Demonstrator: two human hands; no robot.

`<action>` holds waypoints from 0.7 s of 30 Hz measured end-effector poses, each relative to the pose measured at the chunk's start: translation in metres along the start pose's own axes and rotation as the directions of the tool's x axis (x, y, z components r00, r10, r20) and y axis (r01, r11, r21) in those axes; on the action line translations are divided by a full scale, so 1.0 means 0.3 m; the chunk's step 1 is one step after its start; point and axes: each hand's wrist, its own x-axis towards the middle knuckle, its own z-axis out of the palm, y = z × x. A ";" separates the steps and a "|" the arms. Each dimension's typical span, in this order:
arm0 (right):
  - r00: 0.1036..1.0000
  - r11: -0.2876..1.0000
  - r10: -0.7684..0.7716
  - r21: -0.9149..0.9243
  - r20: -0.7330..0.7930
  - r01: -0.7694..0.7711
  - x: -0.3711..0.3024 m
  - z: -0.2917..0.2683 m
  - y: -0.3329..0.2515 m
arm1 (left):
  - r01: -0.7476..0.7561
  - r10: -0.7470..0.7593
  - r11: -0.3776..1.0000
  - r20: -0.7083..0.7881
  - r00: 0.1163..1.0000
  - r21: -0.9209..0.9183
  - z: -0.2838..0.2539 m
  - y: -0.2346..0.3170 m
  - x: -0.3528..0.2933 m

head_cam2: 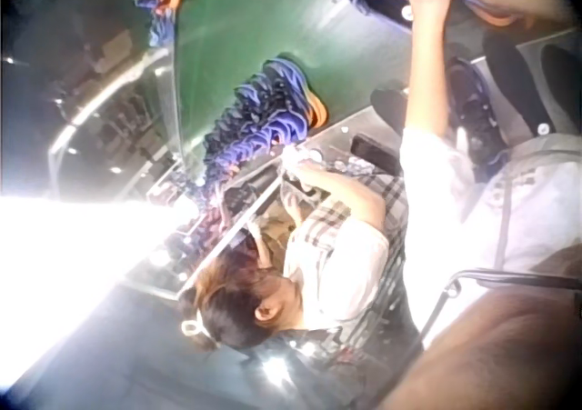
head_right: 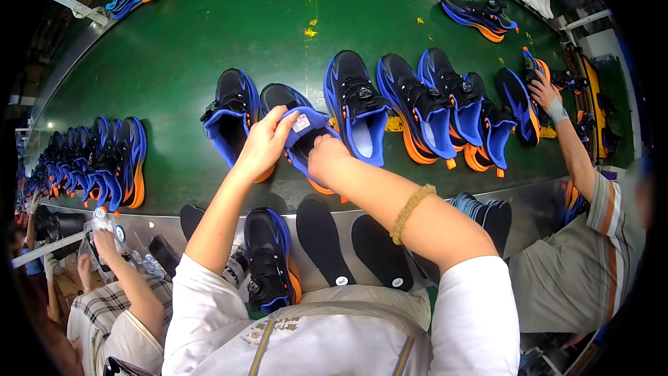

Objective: The person handles a stack of blue insoles at a workbench, selects individual insoles, and inserts them into black and blue athletic shoes along a production line. The person then walks to a storage shelf to pick up more insoles before returning to continue the task.

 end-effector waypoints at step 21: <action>0.996 0.964 -0.085 0.253 -0.021 0.088 -0.111 -0.013 -0.042 | -0.408 0.390 0.804 0.134 0.911 0.433 -0.014 -0.003 0.025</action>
